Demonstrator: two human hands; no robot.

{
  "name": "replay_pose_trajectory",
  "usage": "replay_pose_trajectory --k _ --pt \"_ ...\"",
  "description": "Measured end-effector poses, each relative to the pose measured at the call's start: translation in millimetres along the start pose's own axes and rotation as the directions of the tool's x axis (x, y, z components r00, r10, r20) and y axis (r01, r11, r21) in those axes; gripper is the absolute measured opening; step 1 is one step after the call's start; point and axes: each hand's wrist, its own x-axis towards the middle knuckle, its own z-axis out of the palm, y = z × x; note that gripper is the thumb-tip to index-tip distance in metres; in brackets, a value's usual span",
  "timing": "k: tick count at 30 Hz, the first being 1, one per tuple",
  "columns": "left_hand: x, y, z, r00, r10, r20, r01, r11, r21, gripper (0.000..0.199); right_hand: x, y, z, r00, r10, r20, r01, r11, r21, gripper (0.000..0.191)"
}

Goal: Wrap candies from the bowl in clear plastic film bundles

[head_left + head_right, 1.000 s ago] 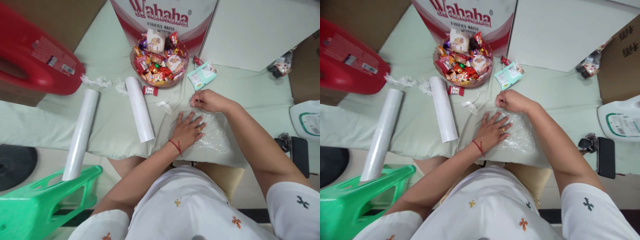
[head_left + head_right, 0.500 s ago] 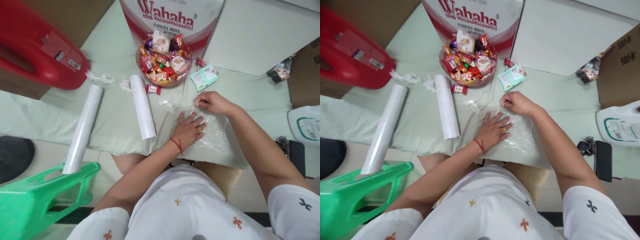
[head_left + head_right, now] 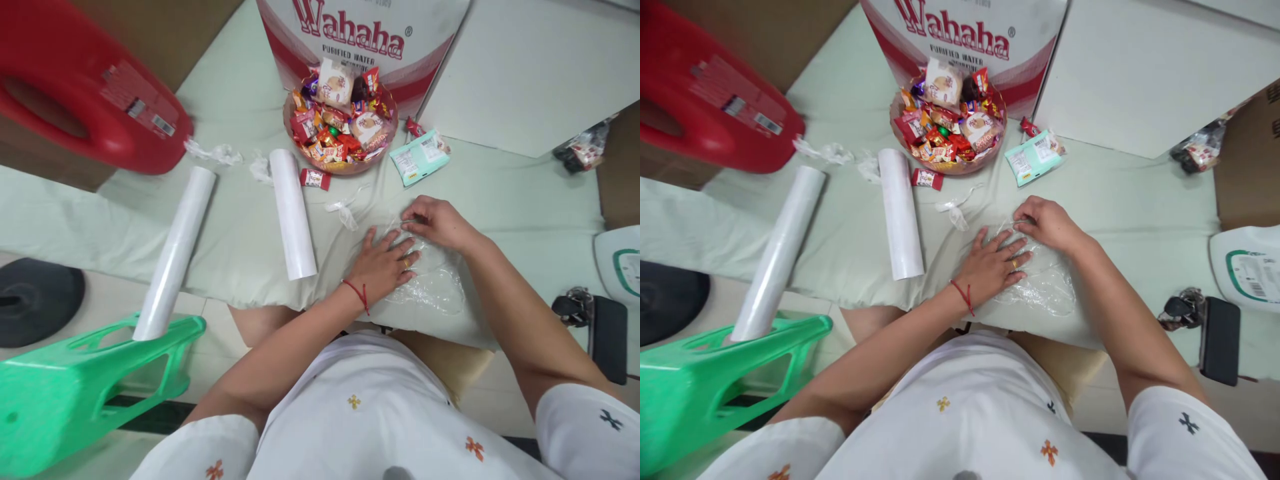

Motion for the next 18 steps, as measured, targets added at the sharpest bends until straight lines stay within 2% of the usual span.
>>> replay_pose_trajectory --k 4,9,11,15,18 --pt "0.2 -0.1 -1.7 1.000 0.005 -0.005 -0.005 1.000 0.009 0.045 -6.5 4.9 7.1 0.999 -0.041 -0.030 0.041 0.999 -0.010 0.019" --pt "0.2 -0.6 -1.3 1.000 0.009 0.004 -0.009 1.000 0.028 0.046 -2.9 11.6 8.7 0.999 -0.013 -0.052 0.012 1.000 -0.012 0.017" --pt "0.3 -0.5 -0.8 1.000 0.007 0.000 -0.007 1.000 0.028 0.046 -0.6 14.6 7.0 0.998 0.008 -0.059 -0.007 1.000 0.022 0.017" --pt "0.7 -0.3 -1.2 1.000 0.001 -0.007 -0.001 1.000 0.017 0.045 -0.8 21.2 -0.4 0.985 0.087 -0.148 -0.070 0.990 0.121 0.022" --pt "1.0 -0.5 -2.4 1.000 0.000 -0.011 0.000 1.000 0.006 0.045 -6.4 22.6 -6.5 0.991 0.074 -0.115 -0.056 0.987 0.152 0.026"
